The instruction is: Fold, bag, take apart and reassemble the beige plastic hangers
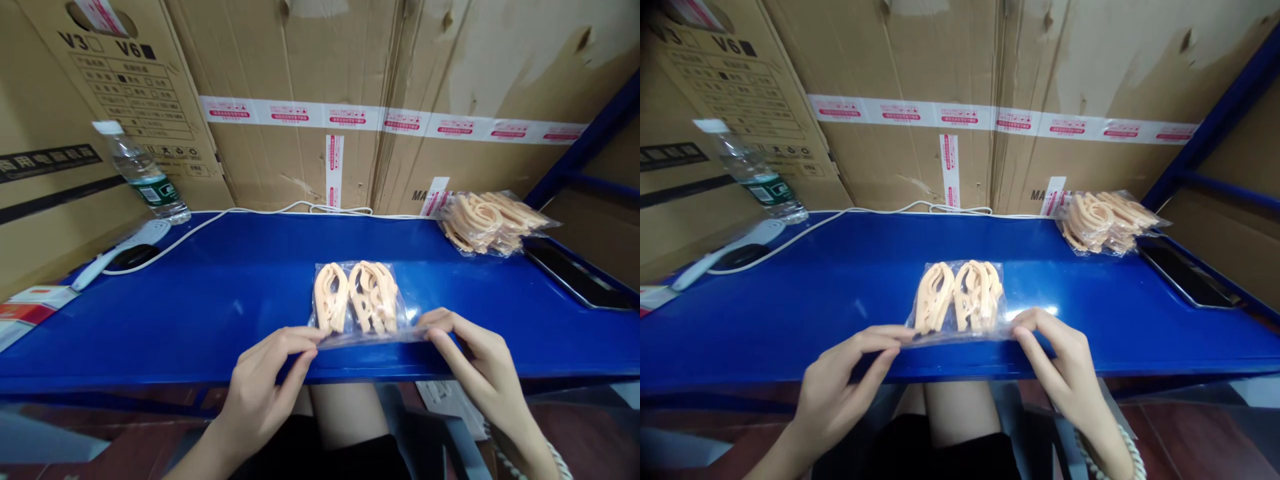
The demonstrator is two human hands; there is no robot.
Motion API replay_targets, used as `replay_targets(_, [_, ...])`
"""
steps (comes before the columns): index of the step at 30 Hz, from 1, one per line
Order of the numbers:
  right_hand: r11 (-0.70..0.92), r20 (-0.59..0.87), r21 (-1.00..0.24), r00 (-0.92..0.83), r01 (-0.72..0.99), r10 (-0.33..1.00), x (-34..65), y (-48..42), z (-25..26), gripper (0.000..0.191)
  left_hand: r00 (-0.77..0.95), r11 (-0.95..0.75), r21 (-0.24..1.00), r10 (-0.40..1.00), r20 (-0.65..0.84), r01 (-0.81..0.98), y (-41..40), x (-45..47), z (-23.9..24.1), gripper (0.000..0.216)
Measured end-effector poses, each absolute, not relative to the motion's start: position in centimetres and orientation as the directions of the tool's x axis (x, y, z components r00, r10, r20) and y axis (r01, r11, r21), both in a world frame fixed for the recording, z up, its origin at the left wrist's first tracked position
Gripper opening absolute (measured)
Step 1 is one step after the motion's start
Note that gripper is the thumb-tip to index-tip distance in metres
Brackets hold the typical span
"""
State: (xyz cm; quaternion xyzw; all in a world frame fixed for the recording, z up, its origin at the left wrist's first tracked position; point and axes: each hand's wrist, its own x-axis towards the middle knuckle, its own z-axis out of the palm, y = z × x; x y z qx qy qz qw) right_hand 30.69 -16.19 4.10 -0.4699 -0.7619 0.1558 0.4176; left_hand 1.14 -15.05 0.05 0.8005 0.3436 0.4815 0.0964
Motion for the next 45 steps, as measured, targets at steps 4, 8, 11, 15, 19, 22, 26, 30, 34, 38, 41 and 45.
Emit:
replay_targets(4, [0.428, 0.444, -0.7, -0.121, 0.572, 0.888, 29.3, -16.9, 3.8, 0.024, 0.115, -0.678, 0.58, 0.689, 0.716, 0.45, -15.8, 1.2, -0.7, 0.016])
replay_targets(8, [0.424, 0.49, -0.645, -0.082, 0.636, 0.868, 28.6, -16.0, 2.3, 0.005, 0.059, -0.624, 0.512, 0.666, 0.743, 0.59, -15.3, 1.7, -1.1, 0.017])
replay_targets(11, [0.451, 0.534, -0.566, -0.11, 0.69, 0.838, 28.6, -15.6, 1.3, 0.017, 0.08, -0.596, 0.435, 0.645, 0.76, 0.675, -15.1, 2.0, -1.1, 0.015])
replay_targets(15, [0.544, 0.551, -0.463, -0.254, 0.699, 0.795, 29.0, -15.8, 1.3, 0.015, 0.133, -0.576, 0.318, 0.607, 0.784, 0.753, -15.5, 1.5, -1.1, 0.016])
replay_targets(19, [0.596, 0.481, -0.459, -0.379, 0.659, 0.79, 29.7, -16.4, 2.5, 0.016, 0.344, -0.704, 0.234, 0.575, 0.742, 0.671, -15.7, -0.1, -1.3, 0.014])
replay_targets(22, [0.639, 0.469, -0.428, -0.447, 0.64, 0.762, 30.3, -16.5, 2.6, 0.025, 0.417, -0.743, 0.293, 0.605, 0.678, 0.602, -15.7, -0.9, -1.4, 0.023])
replay_targets(26, [0.694, 0.555, -0.37, -0.452, 0.618, 0.698, 30.6, -16.3, 1.5, 0.033, 0.4, -0.748, 0.387, 0.631, 0.664, 0.539, -15.5, -0.8, -1.7, 0.015])
replay_targets(30, [0.711, 0.586, -0.32, -0.458, 0.627, 0.668, 30.6, -16.8, 1.4, 0.034, 0.39, -0.769, 0.345, 0.59, 0.707, 0.538, -15.6, -0.5, -1.8, 0.015])
replay_targets(34, [0.745, 0.583, -0.28, -0.51, 0.605, 0.633, 30.3, -17.3, 4.5, 0.027, 0.36, -0.808, 0.336, 0.534, 0.765, 0.484, -16.1, -1.5, -0.2, 0.018])
replay_targets(38, [0.756, 0.501, -0.431, -0.567, 0.492, 0.654, 27.9, -15.1, 10.1, 0.017, 0.239, -0.764, 0.421, 0.582, 0.777, 0.489, -15.0, -3.5, 3.9, 0.016])
replay_targets(41, [0.649, 0.409, -0.616, -0.522, 0.448, 0.748, 24.3, -10.5, 13.2, 0.028, 0.049, -0.561, 0.537, 0.719, 0.693, 0.63, -11.6, -5.5, 7.5, 0.015])
replay_targets(45, [0.328, 0.172, -0.881, -0.416, 0.34, 0.893, 18.2, -2.7, 12.5, 0.024, -0.065, -0.286, 0.762, 0.917, 0.394, 0.581, -4.2, -8.3, 9.6, 0.015])
